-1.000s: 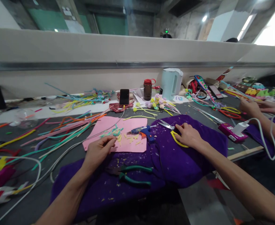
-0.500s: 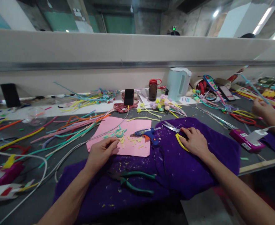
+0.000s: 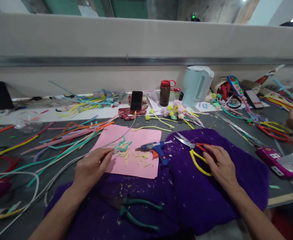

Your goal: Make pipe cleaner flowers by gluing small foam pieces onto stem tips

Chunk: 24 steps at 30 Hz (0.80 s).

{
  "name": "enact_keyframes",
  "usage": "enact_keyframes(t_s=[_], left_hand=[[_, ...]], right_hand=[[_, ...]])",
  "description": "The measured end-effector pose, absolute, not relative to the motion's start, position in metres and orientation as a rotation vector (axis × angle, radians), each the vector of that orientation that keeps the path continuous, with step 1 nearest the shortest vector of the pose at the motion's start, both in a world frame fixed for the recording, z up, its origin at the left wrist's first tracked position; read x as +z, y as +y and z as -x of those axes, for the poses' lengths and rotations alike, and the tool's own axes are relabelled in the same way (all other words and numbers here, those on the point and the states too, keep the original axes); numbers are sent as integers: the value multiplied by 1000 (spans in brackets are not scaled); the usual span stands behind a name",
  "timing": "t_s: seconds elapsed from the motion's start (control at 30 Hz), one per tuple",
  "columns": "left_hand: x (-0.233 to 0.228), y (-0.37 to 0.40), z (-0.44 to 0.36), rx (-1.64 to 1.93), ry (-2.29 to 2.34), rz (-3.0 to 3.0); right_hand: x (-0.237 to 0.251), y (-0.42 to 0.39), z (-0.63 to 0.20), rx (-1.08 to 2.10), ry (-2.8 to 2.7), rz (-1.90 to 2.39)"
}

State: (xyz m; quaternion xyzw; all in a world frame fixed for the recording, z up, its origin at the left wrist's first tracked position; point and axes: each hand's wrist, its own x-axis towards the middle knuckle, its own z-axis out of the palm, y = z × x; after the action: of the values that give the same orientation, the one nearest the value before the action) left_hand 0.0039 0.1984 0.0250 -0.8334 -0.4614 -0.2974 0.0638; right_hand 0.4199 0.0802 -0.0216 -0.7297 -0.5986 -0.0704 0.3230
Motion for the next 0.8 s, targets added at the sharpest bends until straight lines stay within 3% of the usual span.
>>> enact_keyframes(t_s=[0.27, 0.4, 0.6, 0.8], left_hand=[[25, 191, -18, -908, -1231, 2630], [26, 187, -10, -1097, -1300, 2683], [30, 174, 1, -1436, -1339, 2777], [40, 174, 4, -1507, -1518, 2698]], right_hand=[[-28, 70, -427, 42, -1377, 2055], [-29, 77, -432, -12, -1250, 2227], [-37, 90, -437, -156, -1226, 2162], [-35, 90, -433, -184, -1233, 2082]])
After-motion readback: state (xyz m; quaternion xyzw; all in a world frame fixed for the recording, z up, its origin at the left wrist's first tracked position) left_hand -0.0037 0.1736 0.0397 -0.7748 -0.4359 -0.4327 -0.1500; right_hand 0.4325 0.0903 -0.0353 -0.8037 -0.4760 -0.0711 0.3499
